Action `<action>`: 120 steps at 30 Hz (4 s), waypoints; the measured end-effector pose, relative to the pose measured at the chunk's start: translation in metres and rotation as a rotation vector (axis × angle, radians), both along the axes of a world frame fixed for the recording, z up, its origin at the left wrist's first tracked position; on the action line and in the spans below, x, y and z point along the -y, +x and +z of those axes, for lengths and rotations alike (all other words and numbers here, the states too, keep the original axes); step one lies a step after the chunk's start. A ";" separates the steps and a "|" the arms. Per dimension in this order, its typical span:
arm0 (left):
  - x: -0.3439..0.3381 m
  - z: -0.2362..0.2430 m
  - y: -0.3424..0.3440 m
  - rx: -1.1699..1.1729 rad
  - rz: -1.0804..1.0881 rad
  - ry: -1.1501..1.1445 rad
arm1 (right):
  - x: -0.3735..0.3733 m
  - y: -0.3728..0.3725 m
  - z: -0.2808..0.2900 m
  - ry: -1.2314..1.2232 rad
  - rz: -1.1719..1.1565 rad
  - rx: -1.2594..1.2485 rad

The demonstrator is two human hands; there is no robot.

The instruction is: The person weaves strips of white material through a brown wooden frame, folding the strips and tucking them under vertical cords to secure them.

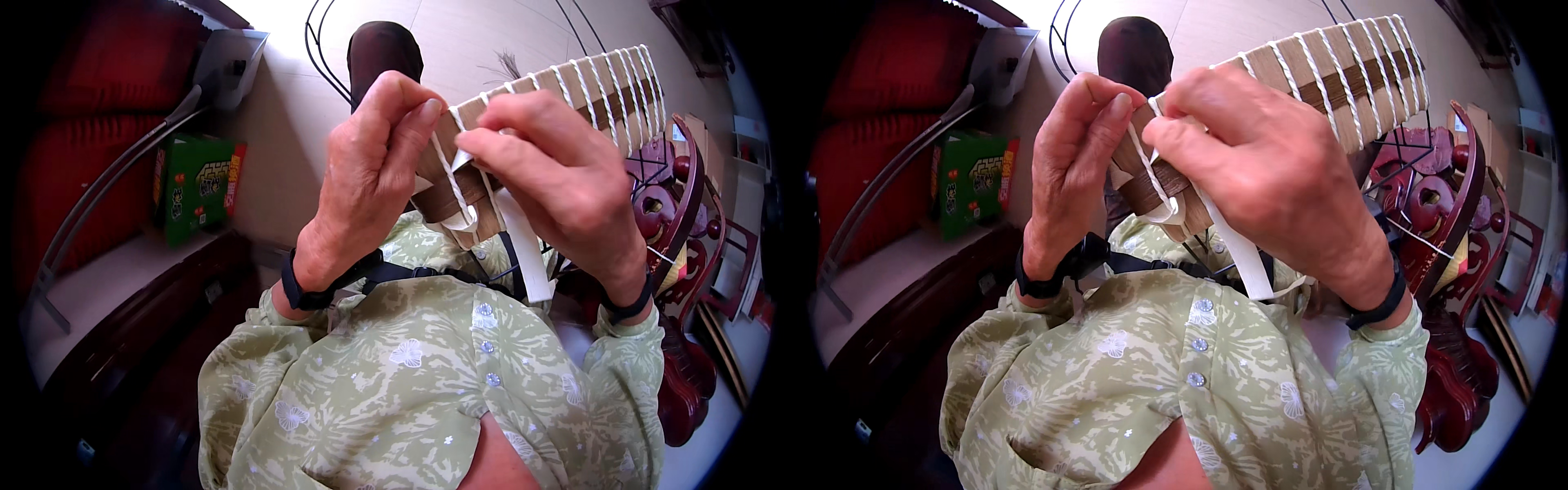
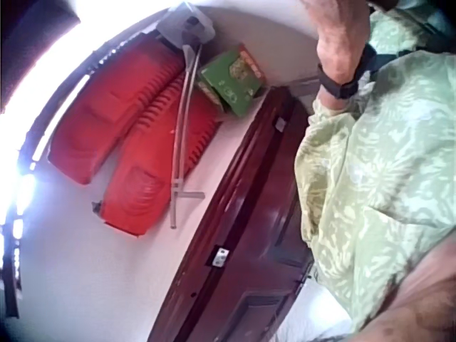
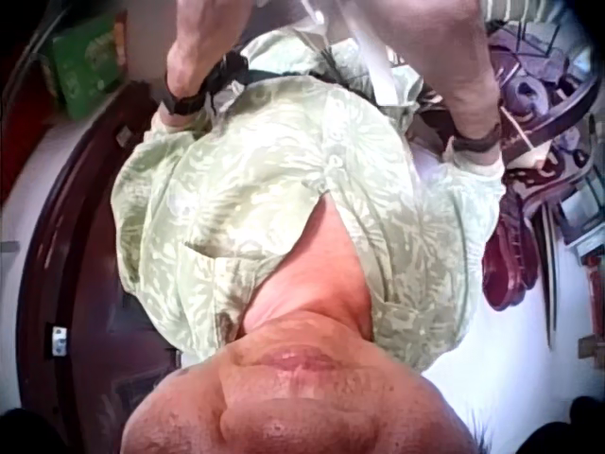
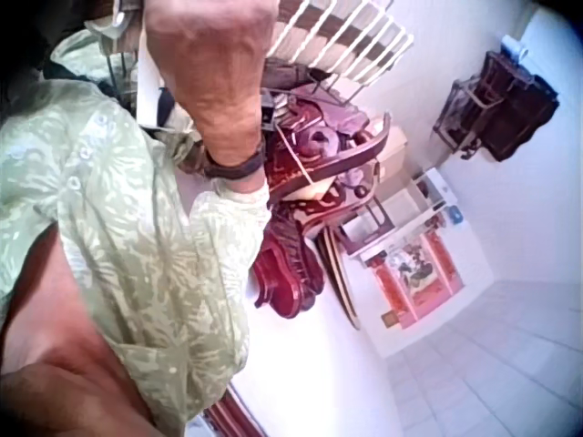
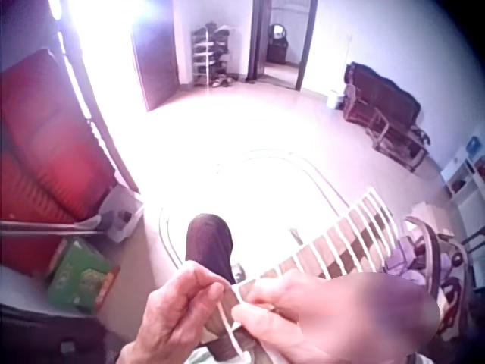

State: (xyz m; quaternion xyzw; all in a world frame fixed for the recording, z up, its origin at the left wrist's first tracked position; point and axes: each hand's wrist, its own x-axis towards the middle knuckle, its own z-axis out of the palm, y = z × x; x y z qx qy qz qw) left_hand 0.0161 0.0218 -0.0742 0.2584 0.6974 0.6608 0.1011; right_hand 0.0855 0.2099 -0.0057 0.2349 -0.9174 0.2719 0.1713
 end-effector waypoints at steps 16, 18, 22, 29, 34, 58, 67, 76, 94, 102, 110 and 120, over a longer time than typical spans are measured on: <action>0.004 0.003 0.002 0.122 -0.081 0.034 | -0.001 -0.015 -0.009 0.039 0.195 -0.027; 0.004 0.003 0.002 0.107 -0.076 0.022 | -0.002 -0.015 -0.010 0.032 0.190 -0.041; 0.004 0.005 0.004 0.095 -0.070 -0.016 | -0.001 -0.014 -0.012 0.028 0.164 -0.041; -0.001 -0.003 0.005 0.039 0.021 0.012 | 0.003 -0.012 -0.011 0.049 0.120 -0.027; -0.001 -0.005 0.004 0.026 0.020 0.022 | 0.005 -0.012 -0.011 0.093 0.091 -0.004; 0.041 0.003 -0.004 0.197 -0.180 0.062 | 0.006 -0.014 -0.018 0.050 0.001 -0.041; 0.030 -0.020 -0.002 0.209 -0.148 0.239 | -0.001 -0.009 0.000 -0.023 0.061 0.033; 0.013 -0.012 0.001 0.236 -0.170 0.163 | 0.014 0.010 -0.002 -0.030 0.103 0.201; 0.001 0.017 0.010 0.200 -0.109 0.028 | 0.006 0.057 0.005 0.029 -0.443 0.312; 0.006 0.017 0.004 0.164 -0.193 -0.086 | -0.002 0.065 0.012 -0.232 -0.493 0.547; 0.004 0.014 0.003 0.188 -0.226 -0.043 | -0.012 0.070 0.014 -0.250 -0.449 0.601; 0.001 0.016 0.001 0.144 -0.226 -0.055 | -0.023 0.067 0.014 -0.248 -0.397 0.585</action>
